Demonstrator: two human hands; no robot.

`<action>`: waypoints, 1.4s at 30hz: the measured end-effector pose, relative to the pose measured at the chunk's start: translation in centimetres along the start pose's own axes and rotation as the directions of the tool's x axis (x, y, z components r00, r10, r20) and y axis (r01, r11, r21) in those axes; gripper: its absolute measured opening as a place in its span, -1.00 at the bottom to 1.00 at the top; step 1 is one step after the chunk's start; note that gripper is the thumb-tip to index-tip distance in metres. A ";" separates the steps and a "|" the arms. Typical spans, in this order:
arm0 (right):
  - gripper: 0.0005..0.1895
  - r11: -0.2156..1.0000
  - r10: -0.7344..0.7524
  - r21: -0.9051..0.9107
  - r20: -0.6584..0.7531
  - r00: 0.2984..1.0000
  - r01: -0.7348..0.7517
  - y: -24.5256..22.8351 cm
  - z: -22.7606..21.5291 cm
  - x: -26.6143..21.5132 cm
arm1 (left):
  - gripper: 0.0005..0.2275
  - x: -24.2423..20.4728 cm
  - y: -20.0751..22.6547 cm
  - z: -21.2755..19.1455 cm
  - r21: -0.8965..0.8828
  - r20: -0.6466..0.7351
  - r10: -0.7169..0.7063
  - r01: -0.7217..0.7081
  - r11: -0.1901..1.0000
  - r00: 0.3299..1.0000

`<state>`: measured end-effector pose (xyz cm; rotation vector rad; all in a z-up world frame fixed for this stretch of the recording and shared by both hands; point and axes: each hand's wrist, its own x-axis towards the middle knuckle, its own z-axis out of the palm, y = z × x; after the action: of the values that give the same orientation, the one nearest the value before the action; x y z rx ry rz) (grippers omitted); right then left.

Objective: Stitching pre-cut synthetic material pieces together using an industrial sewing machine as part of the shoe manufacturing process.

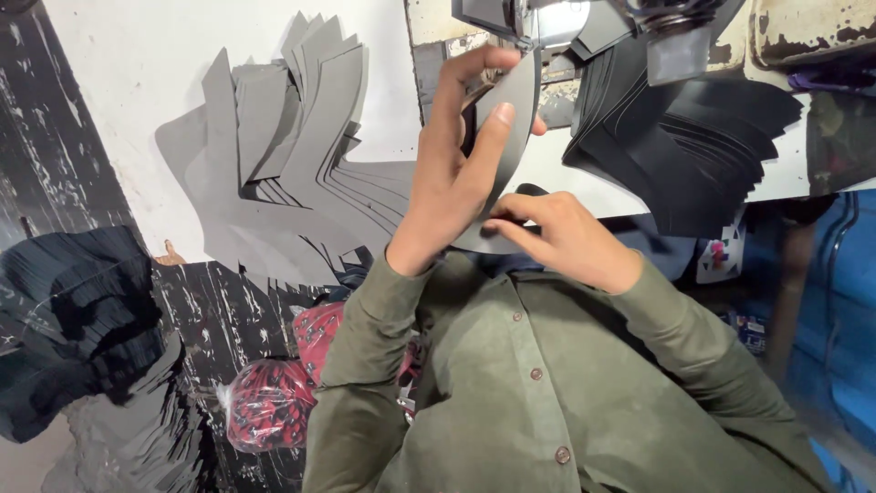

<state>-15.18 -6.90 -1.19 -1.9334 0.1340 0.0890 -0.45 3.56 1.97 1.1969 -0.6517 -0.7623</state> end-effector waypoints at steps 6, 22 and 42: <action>-0.84 0.993 0.083 0.087 -0.051 0.995 -0.079 -0.4 0.8 0.6 | -0.76 1.4 -1.3 -1.2 0.029 0.014 -0.135 0.135 0.990 0.991; -0.90 0.999 -0.050 -0.023 -0.200 0.979 0.046 -2.0 -2.5 0.6 | -0.66 2.1 -2.8 -1.0 0.439 -0.010 0.223 -0.196 0.877 0.975; -0.89 0.970 -0.158 -0.219 -0.255 0.954 0.102 -2.7 -8.6 2.9 | -0.67 -1.9 -1.8 3.2 0.746 -0.181 0.295 -0.065 0.663 0.938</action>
<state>-11.96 -14.10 4.03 -2.1478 0.1840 -0.2617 -4.47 2.96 0.91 1.9060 -0.8514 -0.1047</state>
